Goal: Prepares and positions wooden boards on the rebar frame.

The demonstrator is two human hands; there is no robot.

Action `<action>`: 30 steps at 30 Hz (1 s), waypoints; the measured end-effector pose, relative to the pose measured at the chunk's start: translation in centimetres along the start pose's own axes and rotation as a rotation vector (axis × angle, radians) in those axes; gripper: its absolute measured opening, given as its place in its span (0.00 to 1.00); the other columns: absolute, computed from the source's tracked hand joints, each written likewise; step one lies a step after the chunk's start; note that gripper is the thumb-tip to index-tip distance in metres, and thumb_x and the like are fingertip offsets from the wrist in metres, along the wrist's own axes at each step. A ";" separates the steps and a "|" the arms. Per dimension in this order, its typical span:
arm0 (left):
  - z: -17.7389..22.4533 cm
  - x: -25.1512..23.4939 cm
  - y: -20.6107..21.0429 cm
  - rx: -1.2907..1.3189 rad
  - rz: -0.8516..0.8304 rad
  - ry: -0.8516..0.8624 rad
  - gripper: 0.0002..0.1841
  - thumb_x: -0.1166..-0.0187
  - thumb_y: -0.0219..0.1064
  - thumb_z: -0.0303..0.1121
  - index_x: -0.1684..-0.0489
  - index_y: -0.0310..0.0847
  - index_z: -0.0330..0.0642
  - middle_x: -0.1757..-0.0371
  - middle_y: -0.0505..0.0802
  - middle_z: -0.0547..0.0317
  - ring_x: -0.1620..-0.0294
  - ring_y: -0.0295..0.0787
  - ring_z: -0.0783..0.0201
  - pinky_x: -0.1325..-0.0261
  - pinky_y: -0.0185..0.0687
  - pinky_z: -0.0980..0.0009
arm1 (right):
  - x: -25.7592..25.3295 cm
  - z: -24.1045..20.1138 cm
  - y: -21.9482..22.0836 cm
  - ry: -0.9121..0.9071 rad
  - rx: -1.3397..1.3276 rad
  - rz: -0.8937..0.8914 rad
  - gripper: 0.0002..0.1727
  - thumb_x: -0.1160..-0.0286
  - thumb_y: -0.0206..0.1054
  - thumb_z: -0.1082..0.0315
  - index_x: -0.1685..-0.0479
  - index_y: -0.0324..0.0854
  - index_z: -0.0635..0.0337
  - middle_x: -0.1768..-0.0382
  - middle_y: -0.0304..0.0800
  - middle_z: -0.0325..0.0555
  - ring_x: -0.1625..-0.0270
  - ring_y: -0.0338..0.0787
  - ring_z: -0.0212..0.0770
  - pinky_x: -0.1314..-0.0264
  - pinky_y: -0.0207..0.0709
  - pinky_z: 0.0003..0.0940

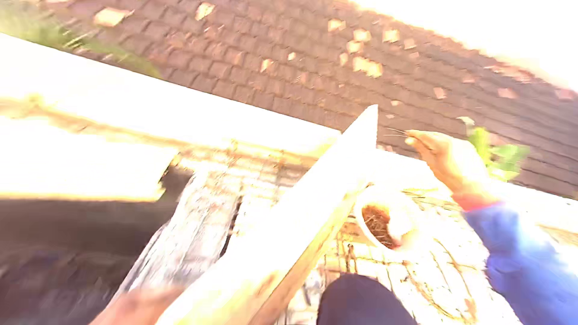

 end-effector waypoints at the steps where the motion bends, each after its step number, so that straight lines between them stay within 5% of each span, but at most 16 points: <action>1: -0.8 -0.1 -0.1 0.008 0.027 -0.033 0.21 0.18 0.65 0.52 0.57 0.92 0.43 0.61 0.95 0.50 0.61 0.92 0.54 0.54 0.88 0.44 | 0.6 -2.5 0.8 -0.125 0.034 -0.029 0.22 0.06 0.52 0.55 0.31 0.85 0.54 0.46 0.93 0.59 0.49 0.94 0.66 0.51 0.83 0.73; 4: -1.2 -0.1 0.2 0.135 0.064 -0.123 0.13 0.17 0.68 0.44 0.69 0.93 0.50 0.73 0.93 0.61 0.72 0.88 0.65 0.68 0.83 0.59 | 4.3 -10.7 3.1 -0.409 -0.157 -0.022 0.24 0.12 0.49 0.58 0.51 0.89 0.65 0.66 0.91 0.56 0.70 0.91 0.56 0.73 0.80 0.57; 6: -1.2 -0.2 0.3 0.228 0.054 -0.174 0.13 0.15 0.67 0.39 0.69 0.93 0.48 0.74 0.93 0.58 0.74 0.88 0.64 0.70 0.83 0.62 | 7.5 -15.7 5.2 -0.565 -0.408 -0.035 0.21 0.15 0.54 0.57 0.59 0.91 0.59 0.73 0.90 0.45 0.75 0.88 0.41 0.78 0.80 0.42; 9: -1.8 -0.9 0.2 0.306 0.040 -0.220 0.14 0.14 0.66 0.39 0.70 0.92 0.44 0.76 0.92 0.54 0.77 0.87 0.63 0.73 0.82 0.65 | 12.1 -23.3 8.2 -0.738 -0.643 0.018 0.14 0.17 0.60 0.59 0.54 0.91 0.52 0.76 0.88 0.40 0.75 0.87 0.37 0.74 0.81 0.36; 13: -1.4 -1.2 0.0 0.414 -0.004 -0.289 0.14 0.15 0.66 0.35 0.72 0.90 0.40 0.78 0.90 0.53 0.79 0.86 0.64 0.76 0.80 0.69 | 14.9 -29.3 10.8 -0.898 -0.786 0.121 0.13 0.19 0.65 0.64 0.45 0.89 0.58 0.76 0.86 0.40 0.76 0.83 0.37 0.71 0.79 0.32; 25: -0.3 -0.2 0.4 0.397 0.026 -0.312 0.13 0.13 0.64 0.36 0.67 0.90 0.40 0.78 0.90 0.53 0.81 0.83 0.65 0.80 0.77 0.72 | 15.3 -31.7 13.9 -0.987 -0.722 0.188 0.10 0.22 0.69 0.67 0.49 0.92 0.59 0.75 0.89 0.40 0.76 0.83 0.37 0.73 0.75 0.31; 30: -0.2 -0.3 0.3 0.377 0.041 -0.324 0.12 0.15 0.65 0.35 0.68 0.89 0.40 0.78 0.89 0.52 0.82 0.83 0.65 0.81 0.76 0.72 | 16.2 -32.3 13.3 -1.075 -0.570 0.139 0.18 0.17 0.62 0.66 0.34 0.87 0.56 0.77 0.84 0.40 0.79 0.78 0.40 0.76 0.69 0.33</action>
Point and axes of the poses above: each hand's wrist, its own x-axis away from the middle knuckle, its own y-axis out of the palm, z = x × y, the point moved 3 cm from there along -x, towards the middle knuckle
